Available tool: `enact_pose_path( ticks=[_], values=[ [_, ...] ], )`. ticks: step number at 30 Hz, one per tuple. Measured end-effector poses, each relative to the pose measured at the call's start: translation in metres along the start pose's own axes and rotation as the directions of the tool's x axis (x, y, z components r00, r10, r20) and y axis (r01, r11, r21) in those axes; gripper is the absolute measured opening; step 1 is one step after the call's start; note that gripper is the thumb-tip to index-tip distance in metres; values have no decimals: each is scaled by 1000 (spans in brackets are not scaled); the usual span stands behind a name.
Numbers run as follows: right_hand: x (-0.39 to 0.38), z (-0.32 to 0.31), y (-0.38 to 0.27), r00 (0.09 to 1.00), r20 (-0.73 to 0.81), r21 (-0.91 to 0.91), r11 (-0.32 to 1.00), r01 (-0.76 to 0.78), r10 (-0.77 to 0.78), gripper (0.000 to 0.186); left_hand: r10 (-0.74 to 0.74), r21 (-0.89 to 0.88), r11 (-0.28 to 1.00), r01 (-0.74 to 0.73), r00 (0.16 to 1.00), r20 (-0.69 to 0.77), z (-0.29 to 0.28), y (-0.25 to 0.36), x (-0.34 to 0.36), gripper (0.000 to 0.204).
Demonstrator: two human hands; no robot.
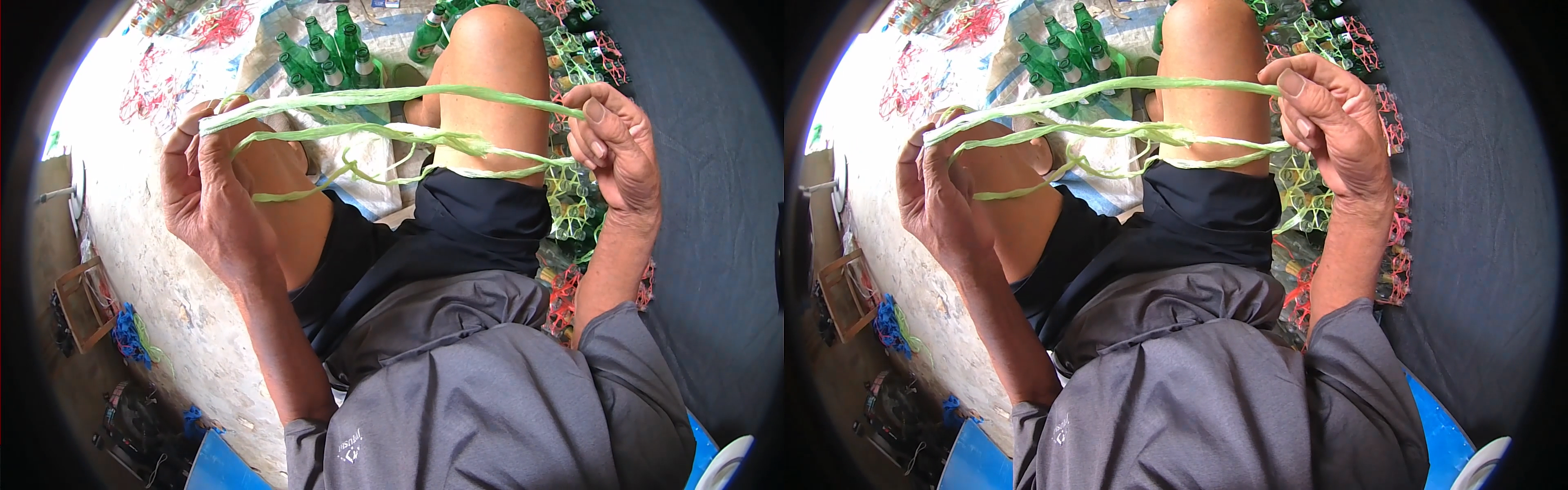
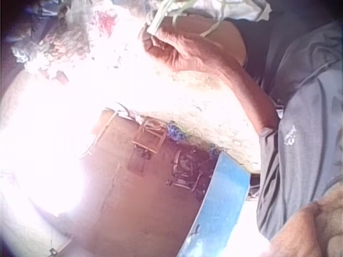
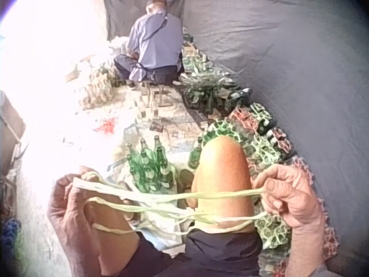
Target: The person unties a knot in a green plastic strip, pulls the strip apart into several strands, and then stretches and twists a single strand into a thin cord.
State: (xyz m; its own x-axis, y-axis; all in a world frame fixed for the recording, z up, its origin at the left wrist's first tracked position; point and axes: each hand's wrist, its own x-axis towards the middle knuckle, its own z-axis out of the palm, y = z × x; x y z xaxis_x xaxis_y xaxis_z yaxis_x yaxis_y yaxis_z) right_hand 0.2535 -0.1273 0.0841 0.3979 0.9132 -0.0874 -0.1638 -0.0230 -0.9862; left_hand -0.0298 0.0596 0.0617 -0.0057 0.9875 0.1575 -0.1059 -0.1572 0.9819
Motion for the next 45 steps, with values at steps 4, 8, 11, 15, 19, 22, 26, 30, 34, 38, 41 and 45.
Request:
enact_pose_path(
  ticks=[4, 8, 11, 15, 19, 22, 26, 30, 34, 38, 41, 45],
  values=[
    [0, -2, 4, 999, -16, 3, 999, -40, 40, 23, -24, -24, 999, 24, 1000, 15, -1, 1, 0, 15],
    [-1, 0, 7, 997, -22, -9, 997, -77, 77, 22, -59, -145, 988, 61, 998, 18, -3, -2, 2, 14],
    [-2, -2, 12, 996, -30, -106, 991, -83, 80, 25, -41, -220, 974, 52, 998, 51, -2, -2, 2, 15],
    [-3, -4, 15, 996, -48, -136, 987, -87, 81, 24, -33, -243, 969, 51, 996, 80, -5, -3, 2, 14],
    [-6, -5, 15, 992, -69, -101, 988, -113, 107, 23, 16, -207, 978, 10, 992, 125, -4, -3, 4, 16],
    [-8, -10, 17, 991, -43, -73, 989, -127, 124, 22, 50, -200, 980, -5, 974, 219, -9, -3, 5, 16],
    [-11, -9, 14, 986, -42, -88, 982, -167, 164, 22, 79, -199, 979, -37, 974, 210, -4, -7, 4, 15],
    [-10, -8, 17, 984, -58, -137, 975, -173, 167, 22, -24, -276, 957, 94, 969, 247, -7, -4, 3, 15],
    [-9, -6, 16, 982, -48, -110, 977, -185, 180, 22, 0, -178, 983, 35, 982, 189, -2, -3, 4, 17],
    [-11, -8, 15, 980, -27, -74, 978, -197, 195, 21, -21, -195, 979, 62, 979, 204, -1, -1, 5, 15],
    [-10, -8, 17, 982, -63, -69, 981, -181, 177, 21, -48, -154, 985, 82, 975, 218, 1, 5, 1, 16],
    [-9, -10, 15, 988, -86, -9, 992, -125, 124, 22, -118, -102, 985, 143, 970, 214, -5, 3, 2, 20]
  ],
)
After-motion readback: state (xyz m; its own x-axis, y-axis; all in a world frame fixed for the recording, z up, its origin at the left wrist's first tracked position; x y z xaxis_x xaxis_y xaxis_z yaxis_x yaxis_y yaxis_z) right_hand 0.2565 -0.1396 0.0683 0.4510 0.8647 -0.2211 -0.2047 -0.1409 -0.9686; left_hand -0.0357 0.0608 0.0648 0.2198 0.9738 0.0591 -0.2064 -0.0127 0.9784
